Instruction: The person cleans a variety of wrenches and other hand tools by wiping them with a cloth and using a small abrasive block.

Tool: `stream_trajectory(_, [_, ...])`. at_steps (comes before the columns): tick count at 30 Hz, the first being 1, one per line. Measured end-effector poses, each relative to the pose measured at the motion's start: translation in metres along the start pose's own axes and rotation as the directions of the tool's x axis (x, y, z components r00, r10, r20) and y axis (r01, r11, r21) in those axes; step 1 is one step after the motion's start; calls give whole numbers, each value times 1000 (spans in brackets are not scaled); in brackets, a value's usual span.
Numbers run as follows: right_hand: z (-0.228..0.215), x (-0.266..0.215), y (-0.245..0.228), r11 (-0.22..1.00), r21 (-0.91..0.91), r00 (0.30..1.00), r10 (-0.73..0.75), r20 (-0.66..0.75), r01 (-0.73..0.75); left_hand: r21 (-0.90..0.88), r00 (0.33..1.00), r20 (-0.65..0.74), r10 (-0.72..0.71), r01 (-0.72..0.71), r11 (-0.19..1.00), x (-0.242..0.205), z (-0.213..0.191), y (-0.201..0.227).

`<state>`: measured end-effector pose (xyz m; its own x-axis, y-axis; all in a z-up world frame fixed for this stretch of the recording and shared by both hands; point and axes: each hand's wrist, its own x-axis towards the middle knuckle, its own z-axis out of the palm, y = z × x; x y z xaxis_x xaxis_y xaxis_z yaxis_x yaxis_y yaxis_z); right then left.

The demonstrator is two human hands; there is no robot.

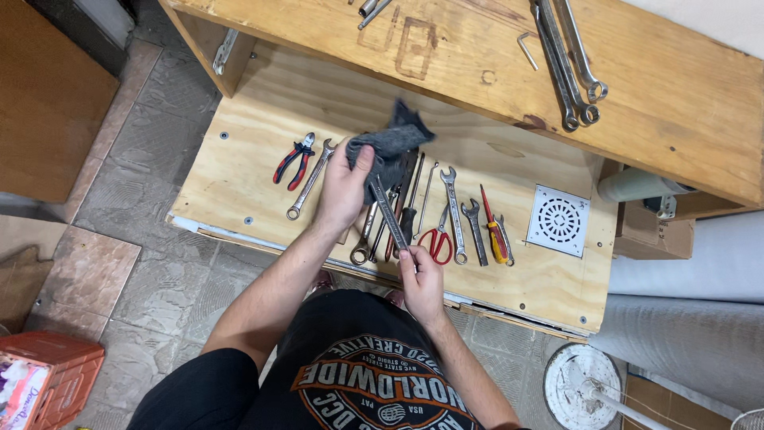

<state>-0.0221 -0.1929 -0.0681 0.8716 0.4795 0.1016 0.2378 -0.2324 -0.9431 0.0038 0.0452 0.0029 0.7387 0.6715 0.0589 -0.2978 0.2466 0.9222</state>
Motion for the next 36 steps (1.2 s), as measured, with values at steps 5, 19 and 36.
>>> stream_trajectory(5, [-32,5,7,979,-199,997,-41,67,54,559,903,334,271,-421,714,22,-28,-8])
stream_trajectory(19, [-104,71,-15,876,474,972,179,-153,-86,558,881,470,-46,-256,790,-7,-48,-25])
stream_trajectory(36, [-2,68,4,988,-70,971,-146,-189,134,510,841,478,-251,-33,860,-50,-26,-69])
